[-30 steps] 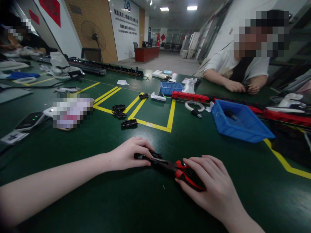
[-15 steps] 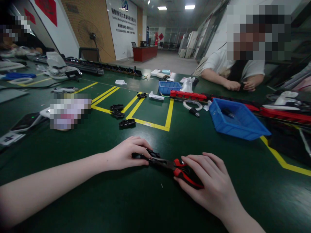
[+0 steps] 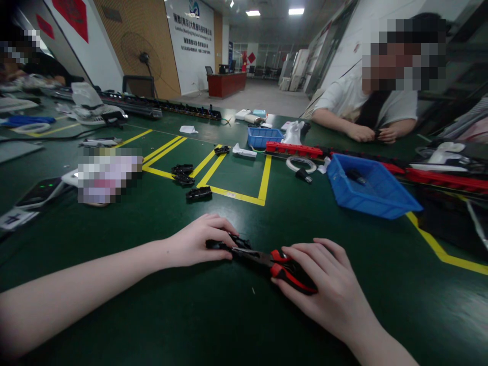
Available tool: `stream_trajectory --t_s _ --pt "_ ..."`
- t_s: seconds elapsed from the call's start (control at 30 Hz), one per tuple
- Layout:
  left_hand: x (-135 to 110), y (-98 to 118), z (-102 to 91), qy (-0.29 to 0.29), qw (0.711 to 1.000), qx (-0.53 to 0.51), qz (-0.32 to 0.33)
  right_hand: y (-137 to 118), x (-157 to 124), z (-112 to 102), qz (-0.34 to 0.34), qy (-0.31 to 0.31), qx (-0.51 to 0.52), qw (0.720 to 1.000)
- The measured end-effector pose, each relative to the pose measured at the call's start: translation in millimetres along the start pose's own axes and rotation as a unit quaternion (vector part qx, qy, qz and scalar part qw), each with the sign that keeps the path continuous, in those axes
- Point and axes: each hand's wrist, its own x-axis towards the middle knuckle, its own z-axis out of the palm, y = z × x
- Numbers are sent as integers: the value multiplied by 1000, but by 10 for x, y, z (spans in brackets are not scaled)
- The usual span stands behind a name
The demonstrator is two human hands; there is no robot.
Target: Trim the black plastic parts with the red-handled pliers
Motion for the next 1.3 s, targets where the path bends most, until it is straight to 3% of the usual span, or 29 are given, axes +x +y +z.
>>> stream_trajectory --t_s 0.4,1.3 --pt "2 -12 9 4 1000 -12 -5 3 -41 31 25 -25 42 999" --pt "-5 -6 -3 5 1000 -14 -3 64 -80 36 23 -13 -3 1000"
